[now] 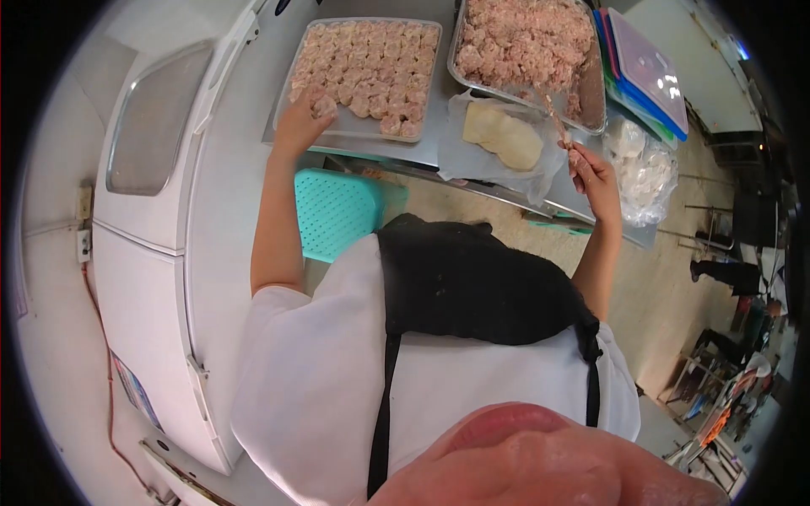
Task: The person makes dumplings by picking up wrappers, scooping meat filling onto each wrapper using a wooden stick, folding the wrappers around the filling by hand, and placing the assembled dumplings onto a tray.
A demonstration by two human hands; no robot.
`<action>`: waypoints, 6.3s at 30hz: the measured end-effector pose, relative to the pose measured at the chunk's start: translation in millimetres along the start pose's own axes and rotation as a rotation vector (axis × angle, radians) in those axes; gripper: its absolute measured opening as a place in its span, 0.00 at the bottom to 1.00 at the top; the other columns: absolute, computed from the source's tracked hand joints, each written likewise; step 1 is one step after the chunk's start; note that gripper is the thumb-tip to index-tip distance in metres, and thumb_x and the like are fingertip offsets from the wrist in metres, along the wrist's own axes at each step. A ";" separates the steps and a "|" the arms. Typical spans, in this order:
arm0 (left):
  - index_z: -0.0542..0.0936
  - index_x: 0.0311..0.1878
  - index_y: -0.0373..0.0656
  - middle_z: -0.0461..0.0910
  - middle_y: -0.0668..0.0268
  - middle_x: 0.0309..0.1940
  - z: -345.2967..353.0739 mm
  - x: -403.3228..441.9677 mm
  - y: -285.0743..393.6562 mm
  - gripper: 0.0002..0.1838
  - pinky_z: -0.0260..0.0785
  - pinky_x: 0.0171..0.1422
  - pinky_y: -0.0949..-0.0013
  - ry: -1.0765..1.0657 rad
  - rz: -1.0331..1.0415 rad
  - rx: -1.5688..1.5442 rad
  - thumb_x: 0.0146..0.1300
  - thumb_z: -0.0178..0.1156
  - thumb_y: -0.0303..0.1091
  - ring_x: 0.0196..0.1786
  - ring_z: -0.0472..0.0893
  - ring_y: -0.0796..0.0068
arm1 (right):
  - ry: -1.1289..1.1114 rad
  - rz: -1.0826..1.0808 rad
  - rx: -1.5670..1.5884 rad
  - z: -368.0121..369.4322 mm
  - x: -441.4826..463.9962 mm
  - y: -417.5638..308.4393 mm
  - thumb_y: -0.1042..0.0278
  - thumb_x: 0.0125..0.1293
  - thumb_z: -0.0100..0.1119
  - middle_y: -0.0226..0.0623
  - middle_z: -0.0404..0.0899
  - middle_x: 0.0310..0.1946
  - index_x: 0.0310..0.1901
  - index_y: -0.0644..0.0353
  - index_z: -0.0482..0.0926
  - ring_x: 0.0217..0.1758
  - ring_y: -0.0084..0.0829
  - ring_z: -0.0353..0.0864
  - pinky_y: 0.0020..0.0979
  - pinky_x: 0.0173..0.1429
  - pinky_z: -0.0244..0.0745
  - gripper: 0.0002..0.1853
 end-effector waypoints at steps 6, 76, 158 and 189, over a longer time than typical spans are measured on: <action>0.59 0.68 0.41 0.76 0.44 0.52 29.9 15.1 -3.5 0.42 0.70 0.57 0.55 -0.024 -0.097 0.147 0.51 0.66 0.40 0.53 0.77 0.48 | 0.037 0.008 0.023 17.8 -24.5 -4.9 0.61 0.69 0.56 0.22 0.70 0.23 0.53 0.60 0.79 0.19 0.12 0.62 0.16 0.22 0.55 0.16; 0.70 0.57 0.38 0.78 0.58 0.49 152.2 22.7 200.1 0.16 0.75 0.56 0.59 0.113 -0.247 -1.653 0.68 0.52 0.33 0.51 0.80 0.63 | -0.477 -0.768 -1.154 -76.0 192.1 -2.9 0.60 0.65 0.49 0.41 0.81 0.27 0.30 0.58 0.81 0.35 0.44 0.82 0.42 0.40 0.77 0.14; 0.65 0.65 0.43 0.69 0.51 0.59 160.9 123.2 328.8 0.29 0.78 0.53 0.58 -0.141 -0.026 -1.428 0.59 0.60 0.26 0.59 0.74 0.57 | -0.318 -0.382 -0.445 -154.7 170.7 -36.0 0.57 0.72 0.48 0.37 0.74 0.24 0.52 0.62 0.79 0.28 0.26 0.72 0.29 0.38 0.70 0.18; 0.73 0.54 0.47 0.77 0.67 0.45 184.0 136.7 307.7 0.25 0.70 0.41 0.73 -0.206 -0.239 -1.347 0.56 0.69 0.44 0.42 0.76 0.76 | 0.003 -0.717 -0.773 -127.4 174.5 -28.7 0.61 0.66 0.56 0.39 0.80 0.36 0.50 0.56 0.80 0.39 0.39 0.81 0.32 0.41 0.75 0.14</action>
Point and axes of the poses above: each hand's wrist, its own x-axis towards the middle knuckle, its own z-axis out of the palm, y = z × x, the point moved 1 cm from there along x, towards the middle knuckle
